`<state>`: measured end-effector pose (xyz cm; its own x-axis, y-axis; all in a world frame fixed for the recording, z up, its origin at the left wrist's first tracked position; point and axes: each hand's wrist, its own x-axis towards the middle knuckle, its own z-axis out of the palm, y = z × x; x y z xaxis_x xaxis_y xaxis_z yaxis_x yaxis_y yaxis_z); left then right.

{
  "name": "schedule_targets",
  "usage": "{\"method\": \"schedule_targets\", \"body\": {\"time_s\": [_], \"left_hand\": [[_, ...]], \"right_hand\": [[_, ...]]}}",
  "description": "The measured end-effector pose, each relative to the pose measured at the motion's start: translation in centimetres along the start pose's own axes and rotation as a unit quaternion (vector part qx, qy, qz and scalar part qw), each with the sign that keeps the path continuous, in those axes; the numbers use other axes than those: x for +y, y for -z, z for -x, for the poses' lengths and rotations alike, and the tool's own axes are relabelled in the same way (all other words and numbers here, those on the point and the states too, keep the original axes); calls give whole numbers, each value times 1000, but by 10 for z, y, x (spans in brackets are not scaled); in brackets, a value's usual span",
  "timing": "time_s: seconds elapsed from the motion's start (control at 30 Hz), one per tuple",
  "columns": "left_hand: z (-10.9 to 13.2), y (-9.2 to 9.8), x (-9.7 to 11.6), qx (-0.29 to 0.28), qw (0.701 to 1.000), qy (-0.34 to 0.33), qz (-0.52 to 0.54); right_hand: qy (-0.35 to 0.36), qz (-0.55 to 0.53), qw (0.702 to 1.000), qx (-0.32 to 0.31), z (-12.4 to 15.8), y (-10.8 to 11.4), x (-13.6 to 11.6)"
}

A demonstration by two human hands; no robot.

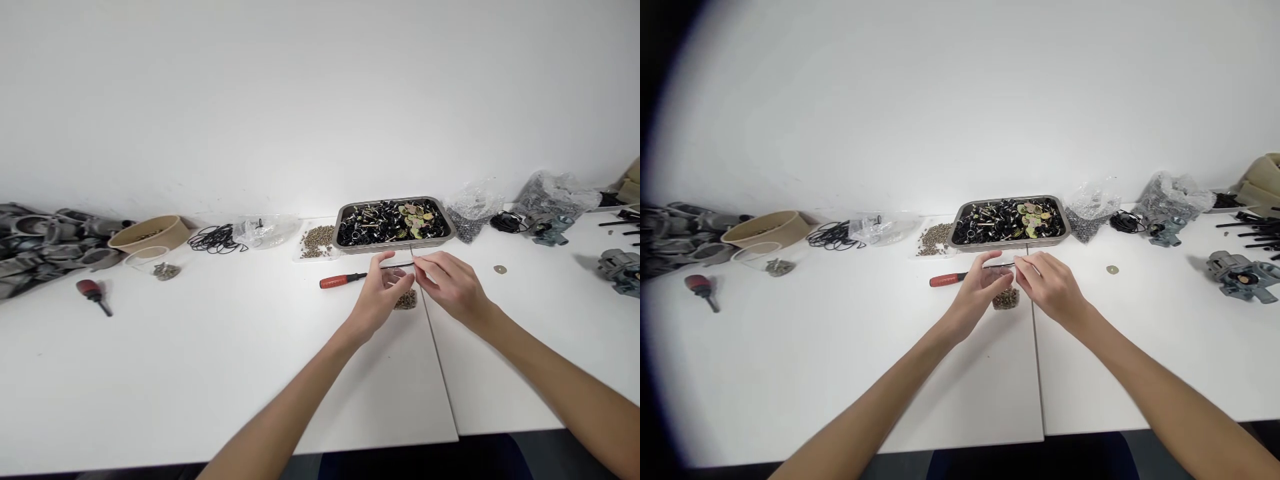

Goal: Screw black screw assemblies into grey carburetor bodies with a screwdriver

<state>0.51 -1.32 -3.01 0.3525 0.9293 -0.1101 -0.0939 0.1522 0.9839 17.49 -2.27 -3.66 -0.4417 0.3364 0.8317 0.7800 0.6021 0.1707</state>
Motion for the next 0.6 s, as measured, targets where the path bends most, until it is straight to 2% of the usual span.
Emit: {"method": "schedule_targets", "body": {"time_s": [0.27,0.4,0.6], "left_hand": [[-2,-4,0,18,999,-31,39],[-2,-4,1,9,997,-34,63],[-3,2,0,-2,995,-47,93]], "right_hand": [[-32,0,997,73,1,-5,1],[-61,-45,990,117,-3,-2,-3],[-109,-108,984,93,-3,-2,-6]]}}
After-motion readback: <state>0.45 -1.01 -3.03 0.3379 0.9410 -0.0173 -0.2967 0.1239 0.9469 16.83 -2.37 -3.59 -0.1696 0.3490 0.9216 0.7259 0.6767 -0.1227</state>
